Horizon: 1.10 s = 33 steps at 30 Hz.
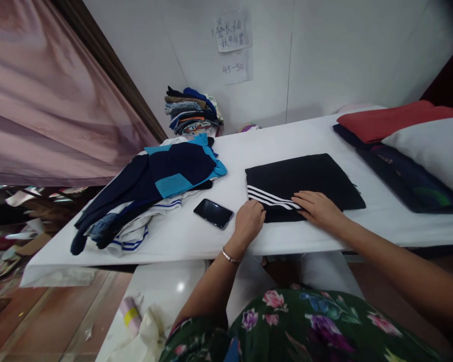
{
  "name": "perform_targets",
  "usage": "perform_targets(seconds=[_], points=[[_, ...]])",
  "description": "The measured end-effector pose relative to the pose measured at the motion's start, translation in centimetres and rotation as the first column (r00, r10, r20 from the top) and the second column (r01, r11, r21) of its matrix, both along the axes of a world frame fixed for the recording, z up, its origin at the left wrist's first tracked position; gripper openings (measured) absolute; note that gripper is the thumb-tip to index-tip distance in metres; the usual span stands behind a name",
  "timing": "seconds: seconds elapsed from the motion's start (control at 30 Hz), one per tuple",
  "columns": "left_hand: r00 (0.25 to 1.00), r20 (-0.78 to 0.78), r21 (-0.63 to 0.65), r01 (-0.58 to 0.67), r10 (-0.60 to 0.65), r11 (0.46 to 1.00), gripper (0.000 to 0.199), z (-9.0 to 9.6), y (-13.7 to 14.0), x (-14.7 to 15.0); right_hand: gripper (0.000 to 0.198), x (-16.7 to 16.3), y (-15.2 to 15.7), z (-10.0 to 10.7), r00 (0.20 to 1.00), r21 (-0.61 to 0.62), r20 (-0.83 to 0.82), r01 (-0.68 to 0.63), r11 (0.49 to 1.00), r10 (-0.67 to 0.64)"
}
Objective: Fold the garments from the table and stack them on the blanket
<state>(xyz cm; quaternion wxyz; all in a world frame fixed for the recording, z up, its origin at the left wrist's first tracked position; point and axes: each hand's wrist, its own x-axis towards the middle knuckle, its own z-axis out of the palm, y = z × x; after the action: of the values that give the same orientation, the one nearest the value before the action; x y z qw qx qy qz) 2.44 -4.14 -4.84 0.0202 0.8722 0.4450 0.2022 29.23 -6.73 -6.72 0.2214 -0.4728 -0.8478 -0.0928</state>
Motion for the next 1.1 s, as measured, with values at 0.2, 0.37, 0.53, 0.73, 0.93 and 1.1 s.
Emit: perform_targets(seconds=[0.2,0.37,0.53,0.73,0.93,1.1], points=[[1.0,-0.01,-0.034,-0.005,0.005,0.999,0.018,0.2,-0.2,-0.4,0.03,0.1,0.6,0.0,0.996,0.055,0.014,0.089,0.995,-0.09],[1.0,0.01,-0.057,-0.018,0.018,0.998,0.028,0.1,-0.5,-1.0,0.028,0.0,0.9,0.5,0.994,0.09,-0.031,0.104,0.991,-0.101],[0.995,-0.033,-0.05,-0.091,0.089,0.995,0.011,0.1,-0.1,-0.5,0.027,0.0,0.9,0.5,0.996,0.088,-0.026,0.092,0.992,-0.09],[0.982,-0.071,-0.08,-0.181,0.175,0.98,0.017,0.4,0.3,0.2,0.025,0.7,0.1,0.4,1.0,0.02,-0.013,0.001,1.0,-0.001],[0.969,-0.16,-0.133,-0.209,0.187,0.969,0.016,0.3,0.5,0.2,0.038,1.9,-1.3,0.1,1.0,-0.028,0.01,-0.022,0.999,0.023],[0.962,-0.22,-0.178,-0.204,0.163,0.963,0.018,0.3,0.5,0.1,0.043,2.9,-2.2,-0.8,0.999,-0.085,0.03,-0.043,0.995,0.046]])
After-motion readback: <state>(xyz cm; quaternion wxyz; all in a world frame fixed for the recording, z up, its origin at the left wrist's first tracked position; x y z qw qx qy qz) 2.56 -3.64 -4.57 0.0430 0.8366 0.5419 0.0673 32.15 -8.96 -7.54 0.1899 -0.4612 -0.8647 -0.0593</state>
